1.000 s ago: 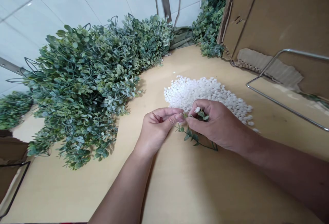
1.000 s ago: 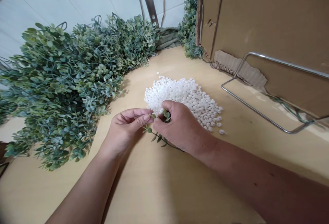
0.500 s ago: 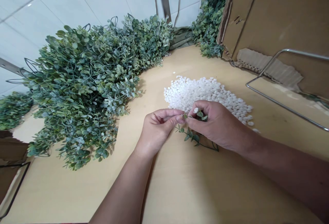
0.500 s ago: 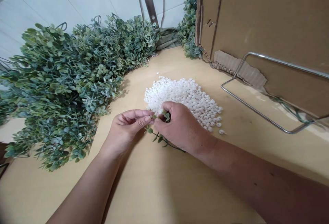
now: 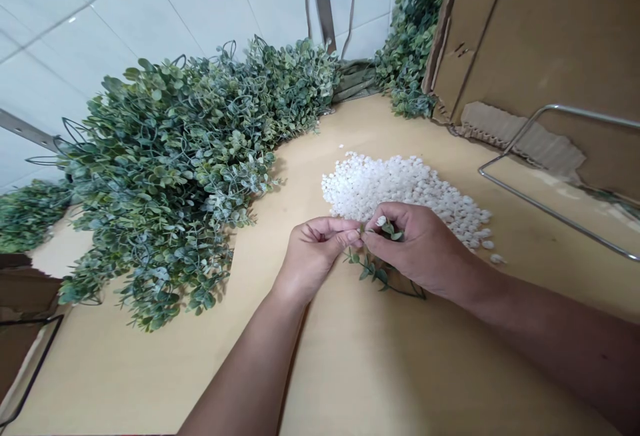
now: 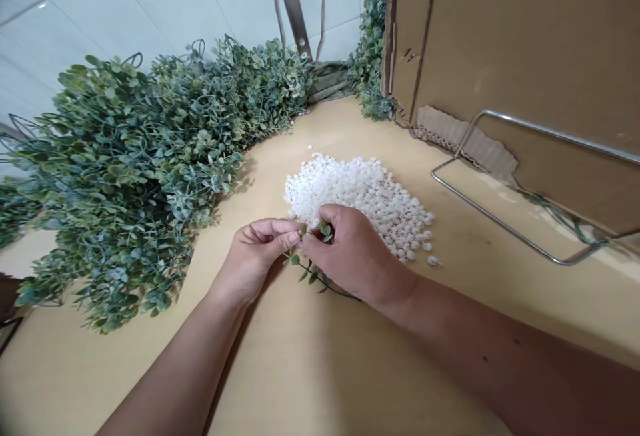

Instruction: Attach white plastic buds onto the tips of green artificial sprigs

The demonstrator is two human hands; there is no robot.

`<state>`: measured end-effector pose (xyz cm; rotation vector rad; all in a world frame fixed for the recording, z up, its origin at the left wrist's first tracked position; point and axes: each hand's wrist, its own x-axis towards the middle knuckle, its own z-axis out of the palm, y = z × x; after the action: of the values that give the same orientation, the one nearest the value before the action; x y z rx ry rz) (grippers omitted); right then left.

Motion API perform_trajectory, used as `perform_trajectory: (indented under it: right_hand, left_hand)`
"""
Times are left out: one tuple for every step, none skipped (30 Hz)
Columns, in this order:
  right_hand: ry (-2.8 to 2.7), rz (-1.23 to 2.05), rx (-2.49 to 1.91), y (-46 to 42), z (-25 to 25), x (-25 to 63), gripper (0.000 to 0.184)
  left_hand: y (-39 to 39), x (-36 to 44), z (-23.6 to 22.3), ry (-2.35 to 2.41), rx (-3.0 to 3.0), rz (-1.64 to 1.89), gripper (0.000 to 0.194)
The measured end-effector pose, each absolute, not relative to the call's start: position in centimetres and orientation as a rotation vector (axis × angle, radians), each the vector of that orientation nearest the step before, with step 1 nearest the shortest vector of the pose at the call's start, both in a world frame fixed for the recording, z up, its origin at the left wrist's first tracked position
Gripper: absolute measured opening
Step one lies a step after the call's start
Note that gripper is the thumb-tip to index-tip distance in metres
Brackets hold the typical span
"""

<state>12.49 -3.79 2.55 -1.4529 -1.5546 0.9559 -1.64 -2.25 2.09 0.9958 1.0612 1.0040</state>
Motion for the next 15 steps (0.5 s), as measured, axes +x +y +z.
perform_trajectory:
  right_hand:
    - [-1.55, 0.958, -1.446, -3.8, 2.5, 12.5, 0.014]
    - [-1.541, 0.962, -1.435, -3.7, 2.5, 12.5, 0.013]
    - [-1.532, 0.965, -1.419, -3.7, 2.5, 12.5, 0.012]
    - [-1.523, 0.963, -1.4, -3.7, 2.6, 12.6, 0.011]
    - [-1.512, 0.956, -1.379, -3.7, 2.6, 12.6, 0.011]
    - [-1.5, 0.947, -1.359, -3.6, 2.7, 12.7, 0.01]
    - [-1.488, 0.933, -1.343, -3.6, 2.8, 12.7, 0.01]
    - [-1.475, 0.918, -1.334, -3.6, 2.9, 12.7, 0.009]
    - [-1.461, 0.9, -1.331, -3.6, 2.9, 12.7, 0.008]
    - [-1.451, 0.884, -1.332, -3.5, 2.9, 12.7, 0.007]
    - [-1.447, 0.87, -1.335, -3.6, 3.0, 12.7, 0.006]
    - [-1.447, 0.859, -1.338, -3.6, 3.0, 12.7, 0.006]
    - [-1.451, 0.855, -1.336, -3.7, 3.2, 12.7, 0.006]
    - [-1.459, 0.871, -1.326, -3.8, 3.3, 12.8, 0.007]
    - [-1.475, 0.91, -1.301, -4.0, 3.6, 13.0, 0.008]
  left_hand:
    - [-2.2, -1.7, 2.2, 1.058, 0.998, 1.001, 0.022]
    - [-2.1, -1.8, 2.4, 1.054, 1.004, 0.998, 0.023]
    - [-2.1, -2.0, 2.7, 1.05, 1.018, 0.993, 0.024]
    - [-2.0, -2.2, 3.1, 1.05, 1.04, 0.987, 0.026]
    - [-2.0, -2.5, 3.5, 1.054, 1.068, 0.979, 0.028]
    - [-1.9, -2.8, 3.9, 1.061, 1.102, 0.965, 0.031]
    - [-1.9, -3.0, 4.2, 1.069, 1.136, 0.944, 0.032]
    - [-2.0, -3.2, 4.5, 1.072, 1.164, 0.915, 0.033]
    - [-2.0, -3.3, 4.7, 1.069, 1.182, 0.886, 0.033]
    - [-2.1, -3.3, 4.7, 1.063, 1.19, 0.866, 0.033]
    - [-2.1, -3.2, 4.6, 1.056, 1.194, 0.858, 0.033]
    - [-2.2, -3.1, 4.4, 1.052, 1.196, 0.871, 0.032]
    - [-2.3, -2.9, 4.2, 1.052, 1.197, 0.898, 0.031]
    - [-2.3, -2.8, 4.0, 1.053, 1.196, 0.935, 0.03]
    - [-2.3, -2.7, 3.8, 1.05, 1.19, 0.966, 0.03]
